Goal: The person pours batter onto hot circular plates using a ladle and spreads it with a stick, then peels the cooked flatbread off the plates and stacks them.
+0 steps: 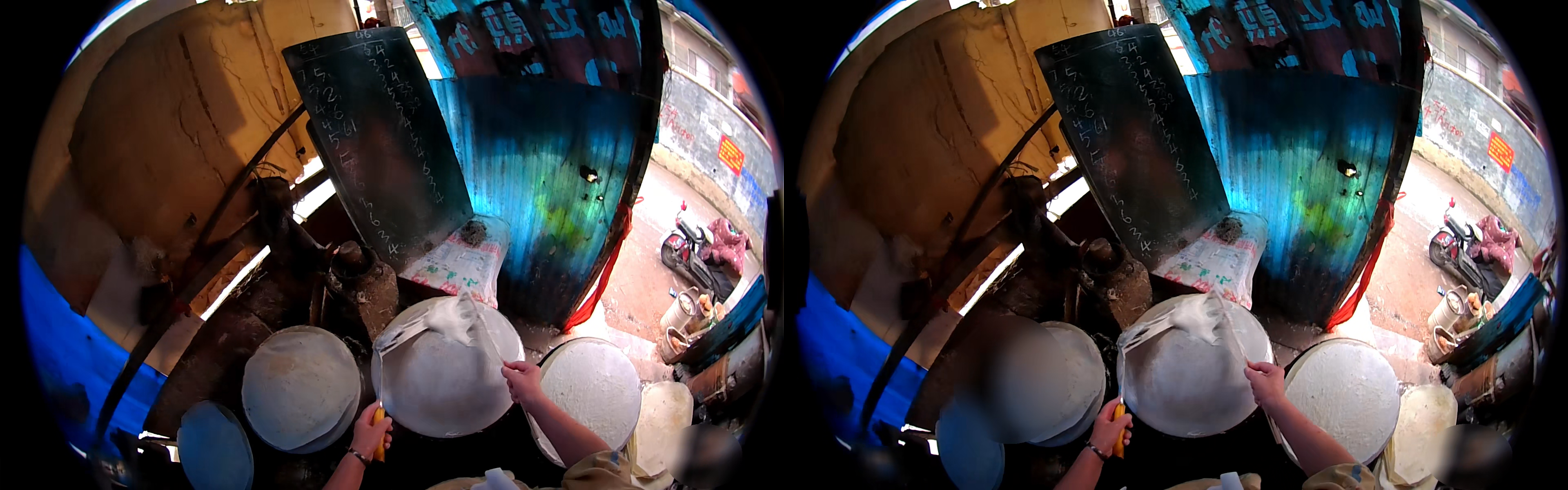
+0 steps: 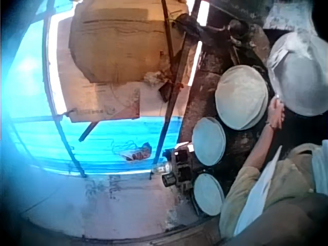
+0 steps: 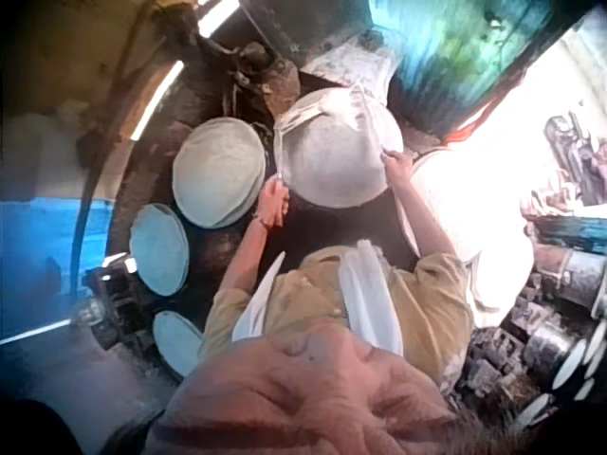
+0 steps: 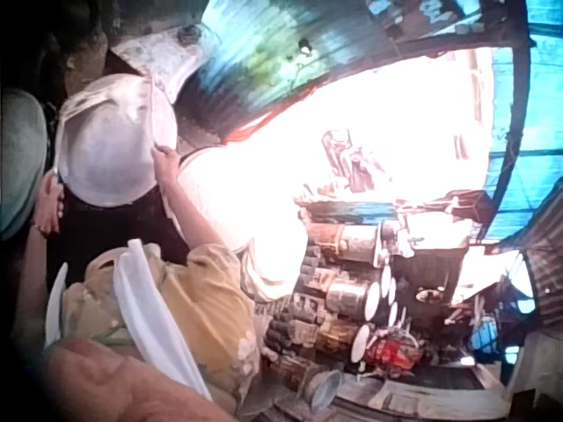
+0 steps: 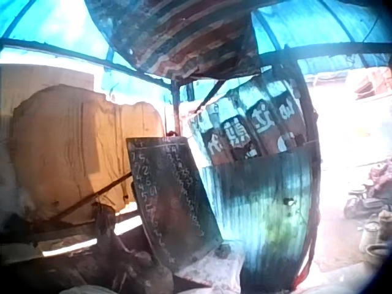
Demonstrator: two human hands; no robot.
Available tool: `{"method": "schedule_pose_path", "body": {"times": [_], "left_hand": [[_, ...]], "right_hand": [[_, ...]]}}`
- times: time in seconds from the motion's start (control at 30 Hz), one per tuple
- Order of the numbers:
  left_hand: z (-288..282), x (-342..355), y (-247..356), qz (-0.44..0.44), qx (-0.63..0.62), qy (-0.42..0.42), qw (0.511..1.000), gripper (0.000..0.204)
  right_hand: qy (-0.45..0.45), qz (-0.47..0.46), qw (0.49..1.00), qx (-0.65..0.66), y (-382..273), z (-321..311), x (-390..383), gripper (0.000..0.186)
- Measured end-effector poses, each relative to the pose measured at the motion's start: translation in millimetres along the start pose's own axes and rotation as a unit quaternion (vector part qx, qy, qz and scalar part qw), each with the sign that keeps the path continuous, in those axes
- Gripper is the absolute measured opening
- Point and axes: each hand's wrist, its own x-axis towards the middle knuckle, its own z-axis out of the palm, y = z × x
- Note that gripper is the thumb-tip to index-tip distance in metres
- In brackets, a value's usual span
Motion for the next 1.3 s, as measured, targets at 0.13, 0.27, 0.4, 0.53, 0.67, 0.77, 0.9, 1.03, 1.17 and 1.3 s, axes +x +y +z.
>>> {"method": "schedule_pose_path", "body": {"times": [0.13, 0.27, 0.4, 0.53, 0.67, 0.77, 0.9, 1.03, 1.17, 1.3], "left_hand": [[-13, -38, -20, -0.001, -0.007, 0.039, 0.999, 0.058], [-1, -96, 1, 0.106, 0.045, 0.127, 0.985, 0.023], [9, -104, 6, 0.141, -0.073, 0.041, 0.986, 0.011], [24, -133, 29, 0.068, -0.175, 0.017, 0.982, 0.021], [21, -141, 37, 0.061, -0.224, 0.013, 0.973, 0.028], [19, -130, 30, 0.057, -0.227, 0.009, 0.972, 0.031], [9, -143, 29, 0.046, -0.255, 0.038, 0.965, 0.032], [20, -133, 34, 0.006, -0.299, -0.029, 0.954, 0.032], [13, -134, 14, 0.055, -0.318, 0.004, 0.947, 0.031], [15, -139, 17, 0.001, -0.369, 0.009, 0.929, 0.032]], "right_hand": [[-0.076, 0.05, 0.995, 0.035, 4, 19, -2, 0.015], [-0.09, 0.018, 0.995, -0.04, -21, -6, 18, 0.008], [-0.059, 0.042, 0.997, -0.025, -13, 3, 24, 0.013], [-0.221, 0.102, 0.968, -0.055, -24, 12, 7, 0.016], [-0.138, 0.011, 0.99, -0.039, -40, -40, 41, 0.019], [-0.17, 0.037, 0.979, -0.107, -26, 2, 27, 0.019], [-0.31, 0.156, 0.935, -0.076, -16, -21, 23, 0.02], [-0.166, -0.037, 0.982, -0.084, -21, -71, 75, 0.025], [-0.259, -0.016, 0.931, -0.258, -14, 15, 54, 0.028], [-0.37, 0.056, 0.906, -0.2, -30, -26, 35, 0.025]]}}
